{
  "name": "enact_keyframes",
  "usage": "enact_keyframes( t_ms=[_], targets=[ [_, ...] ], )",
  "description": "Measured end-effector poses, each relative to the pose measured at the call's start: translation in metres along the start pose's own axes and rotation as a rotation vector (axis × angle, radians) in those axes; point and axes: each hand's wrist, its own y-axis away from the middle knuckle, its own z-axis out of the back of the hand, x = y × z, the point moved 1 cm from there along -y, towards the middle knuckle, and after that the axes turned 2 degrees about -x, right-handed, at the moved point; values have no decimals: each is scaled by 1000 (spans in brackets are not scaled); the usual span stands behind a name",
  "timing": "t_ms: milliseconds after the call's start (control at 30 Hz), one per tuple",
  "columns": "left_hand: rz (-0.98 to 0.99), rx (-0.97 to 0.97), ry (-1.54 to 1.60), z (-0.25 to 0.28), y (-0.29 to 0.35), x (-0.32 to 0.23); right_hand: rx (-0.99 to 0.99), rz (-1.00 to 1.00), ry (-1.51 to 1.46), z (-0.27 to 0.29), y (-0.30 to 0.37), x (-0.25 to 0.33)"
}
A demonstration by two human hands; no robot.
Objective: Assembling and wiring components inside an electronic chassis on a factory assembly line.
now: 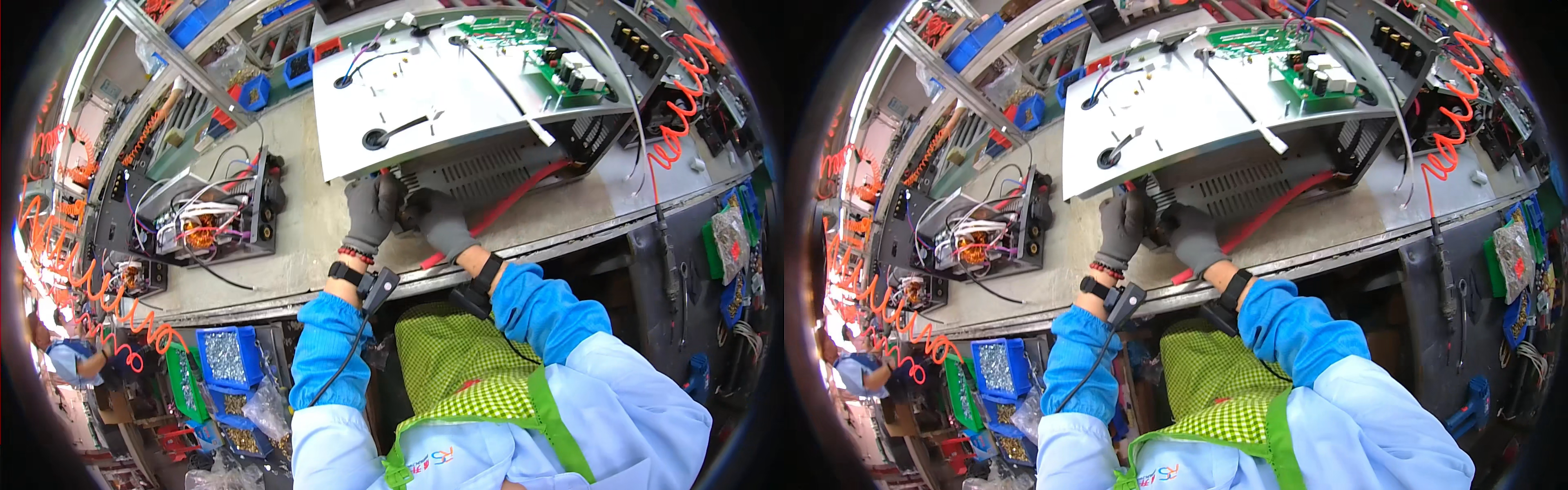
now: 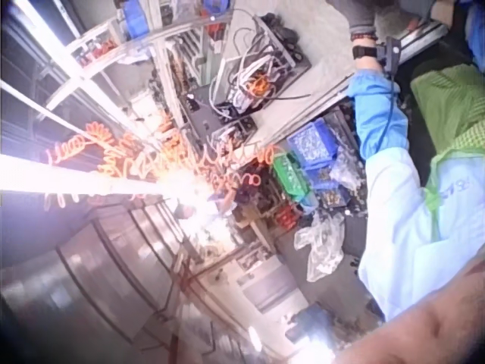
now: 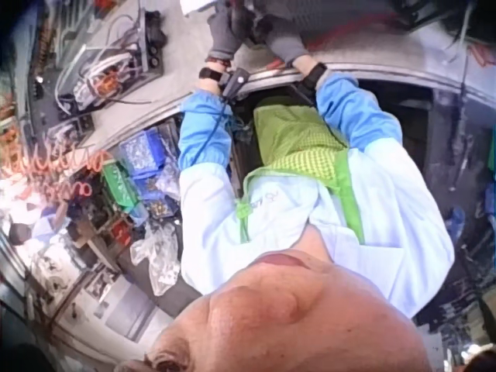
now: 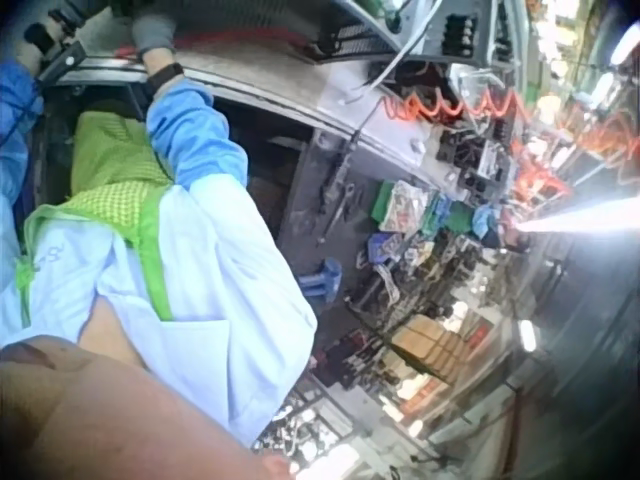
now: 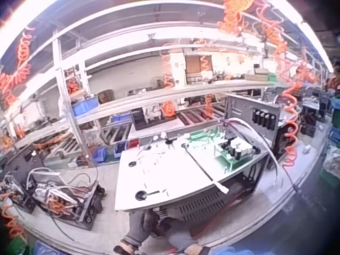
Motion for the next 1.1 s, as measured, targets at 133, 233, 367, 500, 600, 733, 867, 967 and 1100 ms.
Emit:
enact_keyframes(
  t_ms=[133,233,367,500,600,733,867,967,1100],
  targets=[
    [8,-4,45,7,-1,-8,19,114,108,-12,5,11],
    [14,-44,5,1,2,-8,53,62,182,-8,18,28],
    [25,-4,8,4,4,-4,204,194,257,7,5,18],
    [18,-8,-46,1,2,-4,383,115,12,26,-11,14],
    [33,16,-56,1,-1,3,301,-69,-9,23,-10,22],
    [41,10,6,0,3,2,429,-56,1,27,-11,25],
    [24,-21,-23,-1,2,-1,384,175,116,16,-14,0],
    [-12,-35,-26,2,2,-3,399,255,210,12,-18,0],
    [-63,-78,-48,1,4,-4,243,156,105,6,-6,4]
  ],
)
